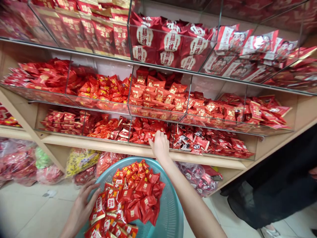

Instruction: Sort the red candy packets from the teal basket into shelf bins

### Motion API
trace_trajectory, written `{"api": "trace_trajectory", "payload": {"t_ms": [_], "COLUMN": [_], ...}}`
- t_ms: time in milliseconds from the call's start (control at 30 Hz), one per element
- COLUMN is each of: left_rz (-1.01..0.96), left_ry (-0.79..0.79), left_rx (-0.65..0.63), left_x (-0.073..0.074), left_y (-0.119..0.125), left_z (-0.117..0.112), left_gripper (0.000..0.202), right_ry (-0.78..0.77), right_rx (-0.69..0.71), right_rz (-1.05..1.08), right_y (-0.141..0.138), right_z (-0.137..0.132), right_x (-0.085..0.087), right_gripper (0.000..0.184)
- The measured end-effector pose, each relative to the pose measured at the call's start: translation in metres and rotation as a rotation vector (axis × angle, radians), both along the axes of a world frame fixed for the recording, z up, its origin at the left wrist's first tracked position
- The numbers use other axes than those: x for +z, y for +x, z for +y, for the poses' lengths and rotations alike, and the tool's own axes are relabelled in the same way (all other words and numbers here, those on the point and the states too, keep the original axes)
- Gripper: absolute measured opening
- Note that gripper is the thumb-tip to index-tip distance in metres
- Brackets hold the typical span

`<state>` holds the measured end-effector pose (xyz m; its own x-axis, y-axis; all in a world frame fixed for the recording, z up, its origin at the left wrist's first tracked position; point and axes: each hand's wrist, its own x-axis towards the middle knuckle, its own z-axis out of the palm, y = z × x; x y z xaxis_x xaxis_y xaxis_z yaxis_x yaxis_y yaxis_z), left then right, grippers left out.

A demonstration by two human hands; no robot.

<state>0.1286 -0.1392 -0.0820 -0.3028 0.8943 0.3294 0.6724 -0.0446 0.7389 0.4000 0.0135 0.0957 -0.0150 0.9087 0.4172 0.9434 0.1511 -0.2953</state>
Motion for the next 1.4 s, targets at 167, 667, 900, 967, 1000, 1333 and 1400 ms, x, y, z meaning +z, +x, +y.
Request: {"api": "trace_trajectory", "payload": {"t_ms": [167, 667, 900, 967, 1000, 1333, 1400], "left_rz": [0.016, 0.01, 0.037, 0.052, 0.06, 0.023, -0.084], "left_ry": [-0.008, -0.026, -0.029, -0.028, -0.025, 0.02, 0.005], "left_rx": [-0.013, -0.015, -0.007, -0.001, -0.001, -0.004, -0.052], "left_x": [-0.002, -0.004, -0.005, -0.004, -0.004, 0.022, 0.044], "left_y": [-0.001, 0.001, 0.002, 0.002, 0.002, 0.004, 0.011], "left_z": [-0.002, -0.001, 0.0, 0.0, 0.0, 0.004, 0.006], "left_gripper": [0.033, 0.037, 0.035, 0.035, 0.035, 0.04, 0.038], "right_ry": [-0.125, -0.149, -0.267, -0.563, -0.71, -1.36, -1.371], "right_rx": [-0.107, -0.064, 0.282, 0.477, 0.551, 0.655, 0.684], "right_rz": [-0.056, 0.06, 0.762, 1.107, 1.23, 1.595, 1.585], "right_y": [-0.006, 0.007, 0.021, 0.02, 0.019, 0.007, 0.002], "right_z": [0.025, 0.029, -0.026, -0.047, -0.057, -0.094, -0.101], "right_x": [-0.001, -0.009, -0.004, -0.008, -0.01, -0.06, -0.066], "right_gripper": [0.035, 0.022, 0.026, 0.025, 0.025, 0.04, 0.036]}}
